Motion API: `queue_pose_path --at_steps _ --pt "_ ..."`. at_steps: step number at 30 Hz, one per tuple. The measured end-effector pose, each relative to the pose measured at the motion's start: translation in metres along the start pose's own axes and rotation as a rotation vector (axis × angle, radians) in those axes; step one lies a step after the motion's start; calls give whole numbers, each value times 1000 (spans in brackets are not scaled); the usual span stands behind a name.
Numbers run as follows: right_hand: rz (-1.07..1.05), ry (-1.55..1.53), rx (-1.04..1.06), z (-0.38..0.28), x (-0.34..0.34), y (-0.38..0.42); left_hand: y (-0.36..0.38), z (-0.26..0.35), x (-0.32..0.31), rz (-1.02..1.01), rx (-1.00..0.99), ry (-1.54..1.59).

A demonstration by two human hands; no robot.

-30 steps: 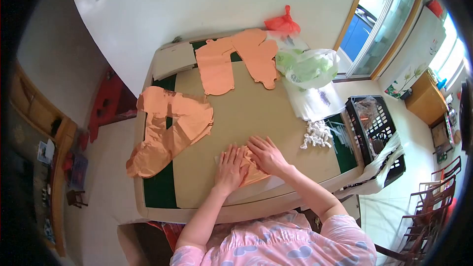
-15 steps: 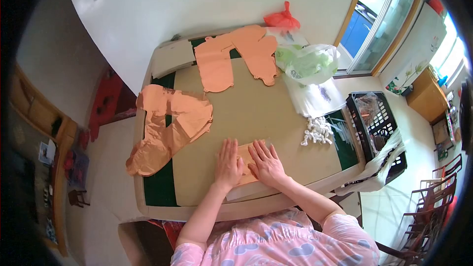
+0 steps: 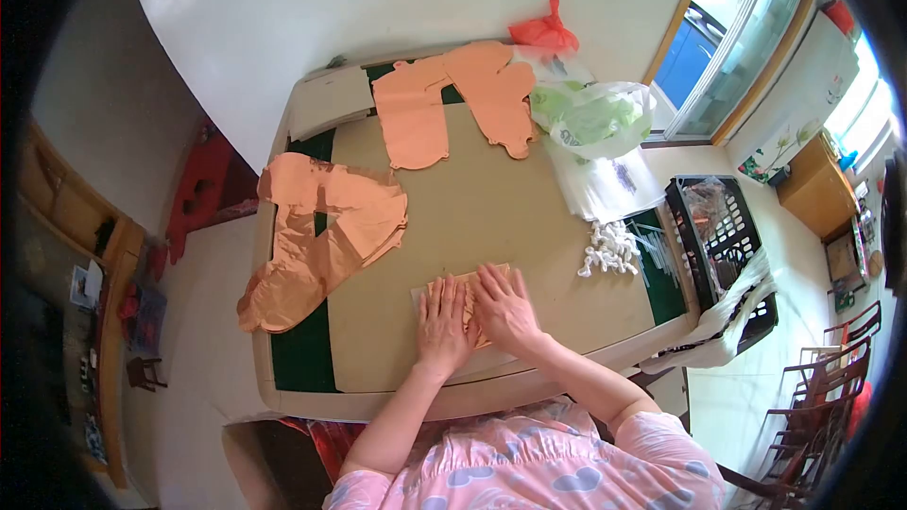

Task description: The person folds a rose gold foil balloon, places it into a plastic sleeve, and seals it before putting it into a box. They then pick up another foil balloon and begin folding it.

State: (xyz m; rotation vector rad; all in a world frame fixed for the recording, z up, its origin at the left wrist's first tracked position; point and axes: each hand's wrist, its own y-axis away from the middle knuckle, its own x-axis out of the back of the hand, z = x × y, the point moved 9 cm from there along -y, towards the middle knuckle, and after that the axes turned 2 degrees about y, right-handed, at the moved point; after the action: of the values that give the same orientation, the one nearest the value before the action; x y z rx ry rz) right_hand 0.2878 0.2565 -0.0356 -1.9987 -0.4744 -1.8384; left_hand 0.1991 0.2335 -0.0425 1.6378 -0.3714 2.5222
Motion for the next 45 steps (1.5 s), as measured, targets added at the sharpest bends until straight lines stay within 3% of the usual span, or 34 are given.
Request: queue_pose_path --at_steps 3,15,18,27,30,33,36,43,44,45 --pt "134 -289 26 -7 -2 -7 -1 -6 -6 43 23 -3" --pt "141 -198 -56 2 13 -1 4 -9 8 -28 105 -128" --pt "130 -191 -59 7 13 0 7 -20 8 5 146 -28" --pt "169 -158 -50 14 11 4 16 -28 9 1 107 -93" --pt "82 -87 97 -11 9 33 17 -29 6 6 103 -104" --pt "-137 -38 271 -49 4 80 16 -28 8 -4 103 -121" --pt "-99 -74 231 -43 2 94 17 -28 8 13 94 -120" --pt "-46 -9 -53 42 21 117 16 -27 9 -4 100 -101" --pt "57 69 -46 47 35 118 16 -27 9 -8 100 -103" --pt "76 -60 -96 56 40 111 15 -27 10 -10 99 -105"
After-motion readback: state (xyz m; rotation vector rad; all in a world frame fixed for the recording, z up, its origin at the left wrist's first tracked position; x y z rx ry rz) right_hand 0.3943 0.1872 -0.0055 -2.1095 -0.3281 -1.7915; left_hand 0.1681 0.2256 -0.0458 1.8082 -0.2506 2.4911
